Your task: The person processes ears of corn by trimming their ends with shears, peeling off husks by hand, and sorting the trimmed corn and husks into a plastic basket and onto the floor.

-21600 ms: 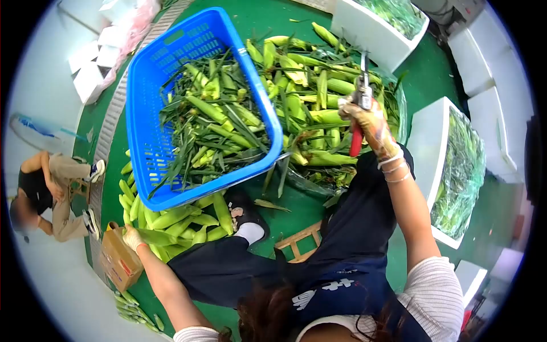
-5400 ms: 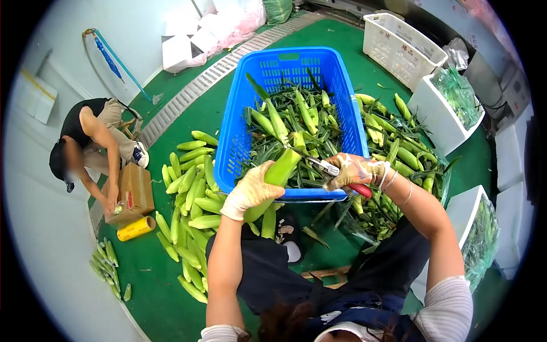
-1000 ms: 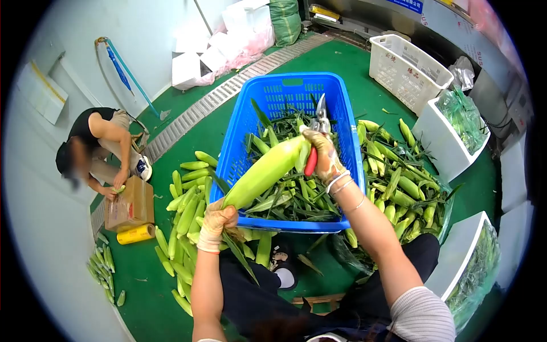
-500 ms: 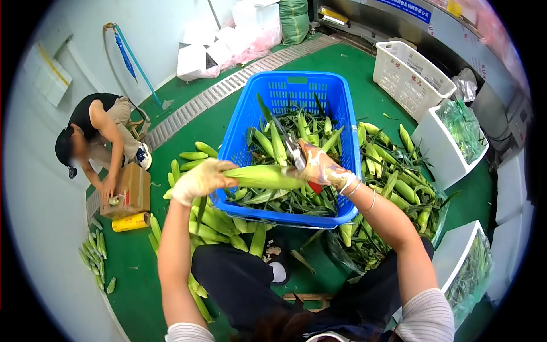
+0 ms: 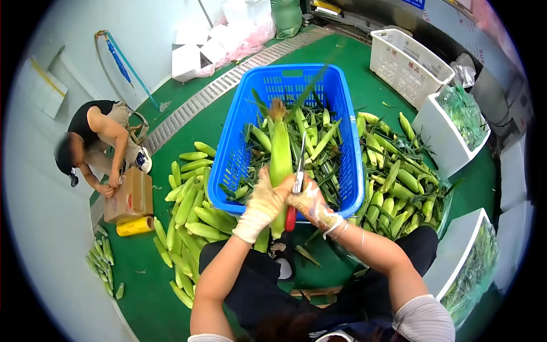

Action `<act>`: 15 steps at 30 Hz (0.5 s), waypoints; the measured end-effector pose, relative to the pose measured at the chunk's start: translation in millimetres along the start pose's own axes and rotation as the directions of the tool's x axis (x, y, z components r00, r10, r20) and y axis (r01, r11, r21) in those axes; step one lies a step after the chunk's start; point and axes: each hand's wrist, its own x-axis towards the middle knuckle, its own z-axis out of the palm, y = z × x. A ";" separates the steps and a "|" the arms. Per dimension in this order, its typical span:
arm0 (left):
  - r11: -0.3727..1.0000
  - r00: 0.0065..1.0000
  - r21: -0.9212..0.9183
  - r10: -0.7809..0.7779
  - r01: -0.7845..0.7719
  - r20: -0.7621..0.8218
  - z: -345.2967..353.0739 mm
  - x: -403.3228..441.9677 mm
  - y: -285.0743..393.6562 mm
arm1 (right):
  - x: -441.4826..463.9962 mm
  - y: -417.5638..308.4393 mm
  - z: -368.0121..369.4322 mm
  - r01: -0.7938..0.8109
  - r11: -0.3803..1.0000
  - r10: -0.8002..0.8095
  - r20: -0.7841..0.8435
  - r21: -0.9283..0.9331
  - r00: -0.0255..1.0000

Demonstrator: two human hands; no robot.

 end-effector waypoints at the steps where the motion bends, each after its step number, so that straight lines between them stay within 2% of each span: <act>1: 0.959 0.982 -0.216 -0.172 0.185 0.082 5.1 2.6 -17.4 | -5.4 1.7 2.6 0.008 1.000 -0.009 -0.030 -0.019 1.000; 2: 0.869 0.978 -0.454 -0.143 0.197 0.152 4.8 1.4 -17.0 | -12.7 -10.7 -4.2 -0.021 0.997 0.026 0.072 -0.072 0.997; 3: 0.809 0.952 -0.507 -0.211 0.297 0.222 5.4 0.3 -25.8 | -25.1 -27.3 -18.7 -0.055 0.989 0.078 0.168 -0.135 0.983; 4: 0.895 0.963 -0.376 -0.171 0.241 0.210 2.4 -2.0 -30.0 | -31.0 -39.2 -31.1 -0.075 0.922 0.163 0.207 -0.380 0.965; 6: 0.992 0.970 -0.028 -0.117 0.125 0.212 -13.0 2.3 -22.9 | -32.9 -50.3 -61.3 -0.060 0.846 0.259 0.310 -0.530 0.915; 7: 0.996 0.972 -0.020 -0.082 0.089 0.220 -16.2 3.9 -31.6 | -32.9 -59.0 -72.9 -0.089 0.810 0.326 0.318 -0.580 0.890; 9: 0.986 0.959 0.162 -0.087 0.044 0.269 -23.5 4.3 -25.6 | -24.3 -56.9 -85.5 -0.045 0.844 0.282 0.371 -0.534 0.885; 10: 0.986 0.957 0.158 -0.091 0.048 0.277 -26.8 4.7 -19.1 | -18.1 -63.3 -90.2 -0.084 0.817 0.362 0.393 -0.570 0.845; 12: 0.969 0.843 0.236 -0.184 0.070 0.506 -34.9 1.8 -10.5 | -4.5 -62.5 -92.3 -0.025 0.834 0.328 0.459 -0.551 0.826; 13: 0.968 0.841 0.237 -0.193 0.080 0.505 -34.9 -2.3 -16.1 | 1.8 -61.9 -92.9 -0.022 0.854 0.324 0.496 -0.521 0.806; 14: 0.982 0.821 0.005 -0.159 0.187 0.549 -32.8 -5.4 -24.4 | 6.1 -64.3 -91.4 0.032 0.840 0.295 0.507 -0.541 0.810; 15: 0.931 0.806 -0.222 -0.113 0.291 0.581 -32.1 -7.5 -30.5 | 10.6 -66.1 -89.3 0.112 0.814 0.278 0.552 -0.569 0.786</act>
